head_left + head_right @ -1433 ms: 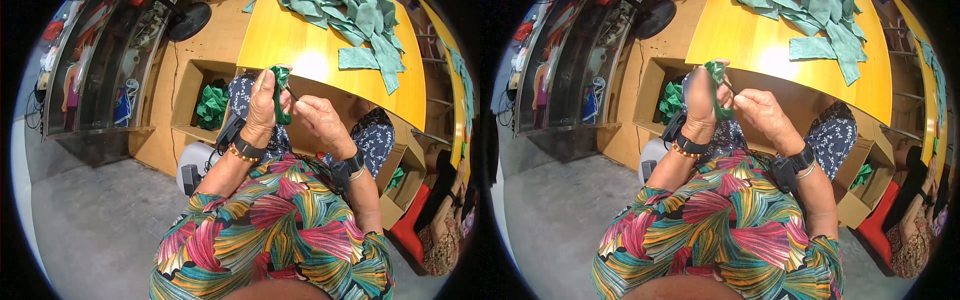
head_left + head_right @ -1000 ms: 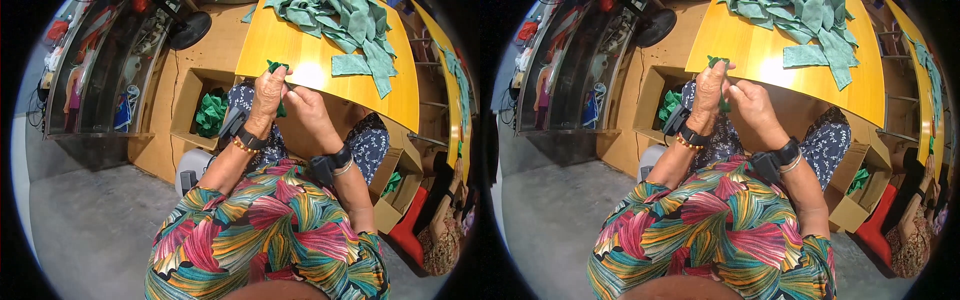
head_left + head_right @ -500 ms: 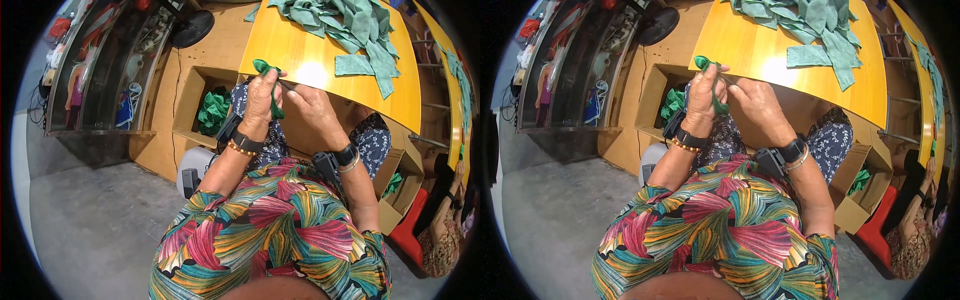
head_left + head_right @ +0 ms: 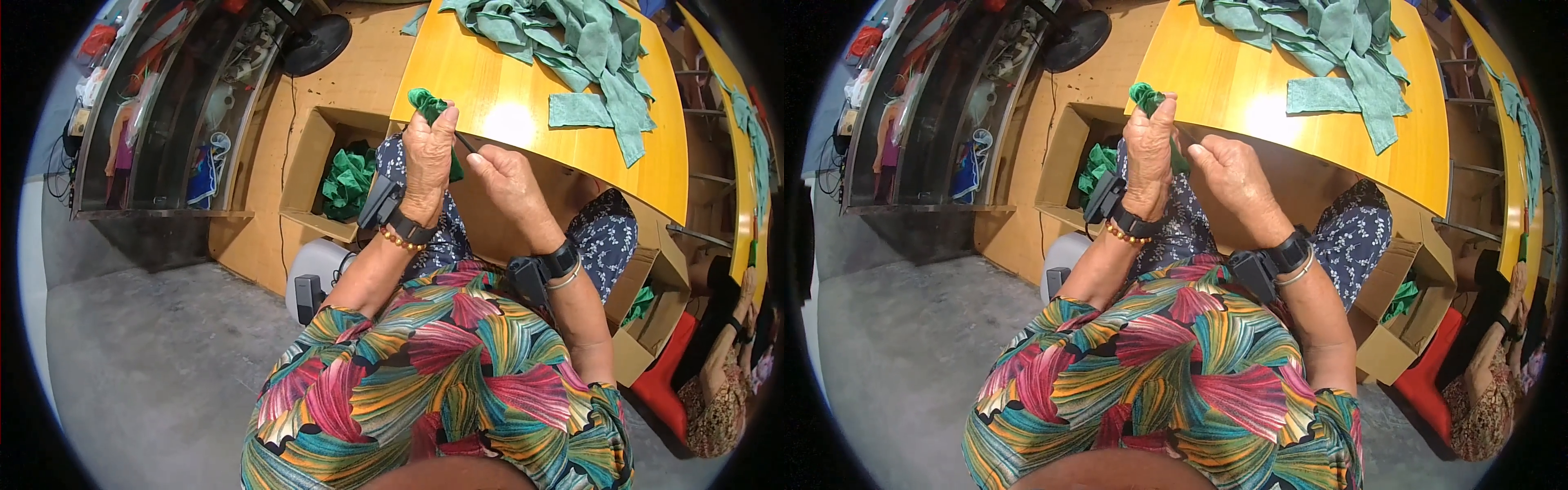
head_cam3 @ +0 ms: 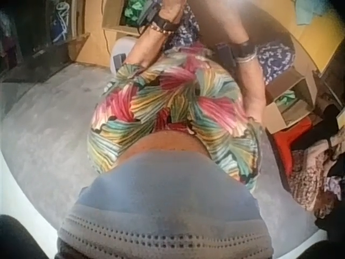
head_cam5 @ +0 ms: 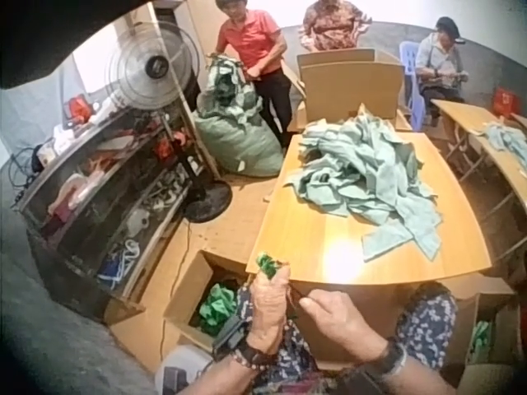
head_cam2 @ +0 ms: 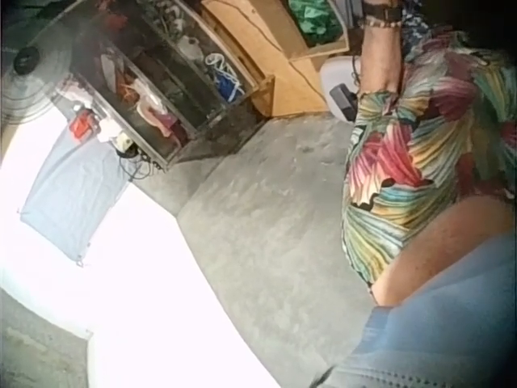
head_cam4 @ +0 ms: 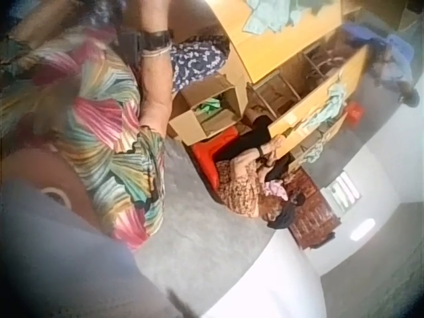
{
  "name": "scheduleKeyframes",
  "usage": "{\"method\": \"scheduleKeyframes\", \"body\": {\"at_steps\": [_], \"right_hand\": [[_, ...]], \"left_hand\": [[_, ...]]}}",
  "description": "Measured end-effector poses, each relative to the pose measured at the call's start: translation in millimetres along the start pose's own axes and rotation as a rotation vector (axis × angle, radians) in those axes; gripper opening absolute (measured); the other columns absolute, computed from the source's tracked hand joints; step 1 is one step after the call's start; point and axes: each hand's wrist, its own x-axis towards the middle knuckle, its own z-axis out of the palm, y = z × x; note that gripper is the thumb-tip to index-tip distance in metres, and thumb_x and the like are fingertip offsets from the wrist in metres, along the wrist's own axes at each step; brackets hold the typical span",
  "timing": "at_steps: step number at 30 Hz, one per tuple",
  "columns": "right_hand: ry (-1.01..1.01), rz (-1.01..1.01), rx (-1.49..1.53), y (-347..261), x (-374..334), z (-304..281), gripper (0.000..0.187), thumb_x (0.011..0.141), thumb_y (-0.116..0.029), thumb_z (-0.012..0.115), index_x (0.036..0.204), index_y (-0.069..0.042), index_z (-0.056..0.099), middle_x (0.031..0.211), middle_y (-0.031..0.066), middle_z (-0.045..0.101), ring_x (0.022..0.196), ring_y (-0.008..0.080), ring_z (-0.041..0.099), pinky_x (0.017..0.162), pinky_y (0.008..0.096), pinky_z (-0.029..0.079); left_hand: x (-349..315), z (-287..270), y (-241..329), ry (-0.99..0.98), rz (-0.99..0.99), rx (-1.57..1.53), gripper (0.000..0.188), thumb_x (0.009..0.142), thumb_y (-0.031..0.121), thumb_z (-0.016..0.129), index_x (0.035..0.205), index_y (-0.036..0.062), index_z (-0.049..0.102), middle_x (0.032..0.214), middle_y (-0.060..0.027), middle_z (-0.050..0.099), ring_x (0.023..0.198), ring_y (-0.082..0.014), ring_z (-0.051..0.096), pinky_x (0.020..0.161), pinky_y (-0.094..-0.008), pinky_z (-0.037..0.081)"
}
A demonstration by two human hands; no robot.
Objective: Using a metal rod to turn narrow strips of green fabric inside out.
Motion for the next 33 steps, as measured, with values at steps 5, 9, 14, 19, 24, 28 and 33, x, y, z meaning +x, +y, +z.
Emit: {"method": "scheduleKeyframes", "body": {"at_steps": [5,9,14,19,24,28,33], "right_hand": [[-0.052,-0.053,-0.142,-1.1,-2.4,-14.9,0.031,0.082,-0.024,0.052,0.066,0.002,0.048,0.062,0.0223,0.048,0.059,0.0394,0.047,0.052,0.0405,0.038],[-0.008,0.017,-0.068,0.7,-2.8,-5.1,0.031,0.082,-0.025,0.052,0.067,0.002,0.049,0.062,0.0221,0.049,0.060,0.0398,0.047,0.053,0.0407,0.038],[-0.062,0.129,0.197,9.0,9.8,12.6,0.029,0.082,-0.023,0.053,0.068,0.002,0.050,0.059,0.0191,0.047,0.053,0.0322,0.046,0.051,0.0370,0.038],[0.114,-0.136,-0.047,15.9,13.2,15.5,0.027,0.083,-0.021,0.054,0.068,0.002,0.050,0.056,0.0144,0.044,0.051,0.0206,0.041,0.050,0.0323,0.037],[-0.045,0.022,0.076,12.0,2.1,-1.3,0.027,0.083,-0.021,0.054,0.070,0.002,0.050,0.058,0.0168,0.044,0.051,0.0244,0.043,0.051,0.0337,0.038],[-0.041,0.070,0.002,4.5,-0.7,-2.5,0.027,0.084,-0.020,0.053,0.069,0.002,0.051,0.056,0.0120,0.046,0.051,0.0171,0.044,0.050,0.0318,0.038],[-0.071,0.148,0.418,0.8,12.5,3.7,0.026,0.087,-0.018,0.051,0.071,0.002,0.054,0.058,-0.0004,0.050,0.055,0.0086,0.045,0.050,0.0271,0.038]], "left_hand": [[1.3,-16.7,9.3,-0.082,-0.263,-0.332,0.035,0.087,0.034,0.052,0.098,0.0008,0.053,0.052,0.0029,0.043,0.040,-0.0057,0.038,0.037,-0.0191,0.032],[1.5,-12.5,2.2,-0.060,-0.220,-0.312,0.034,0.088,0.031,0.051,0.103,0.0003,0.051,0.049,0.0027,0.040,0.039,-0.0060,0.036,0.037,-0.0202,0.032],[6.5,-5.6,-13.8,0.053,0.019,-0.011,0.030,0.088,0.026,0.052,0.106,0.0018,0.050,0.049,0.0046,0.036,0.038,-0.0052,0.033,0.037,-0.0198,0.030],[1.3,-6.8,-9.9,-0.005,-0.268,-0.441,0.031,0.089,0.030,0.050,0.102,0.0015,0.050,0.049,0.0036,0.035,0.037,-0.0075,0.031,0.036,-0.0221,0.029],[8.9,-15.3,2.2,-0.131,-0.491,-0.709,0.033,0.083,0.033,0.059,0.095,0.0030,0.052,0.049,0.0013,0.042,0.035,-0.0088,0.037,0.034,-0.0232,0.034],[11.7,-15.5,0.8,-0.064,-0.383,-0.593,0.025,0.082,0.027,0.061,0.090,0.0043,0.053,0.049,0.0025,0.043,0.035,-0.0080,0.038,0.033,-0.0233,0.035],[-8.5,12.4,-11.8,-0.051,-0.166,-0.342,0.013,0.082,0.015,0.061,0.086,0.0036,0.057,0.072,0.0041,0.054,0.059,-0.0029,0.047,0.050,-0.0158,0.038]]}}
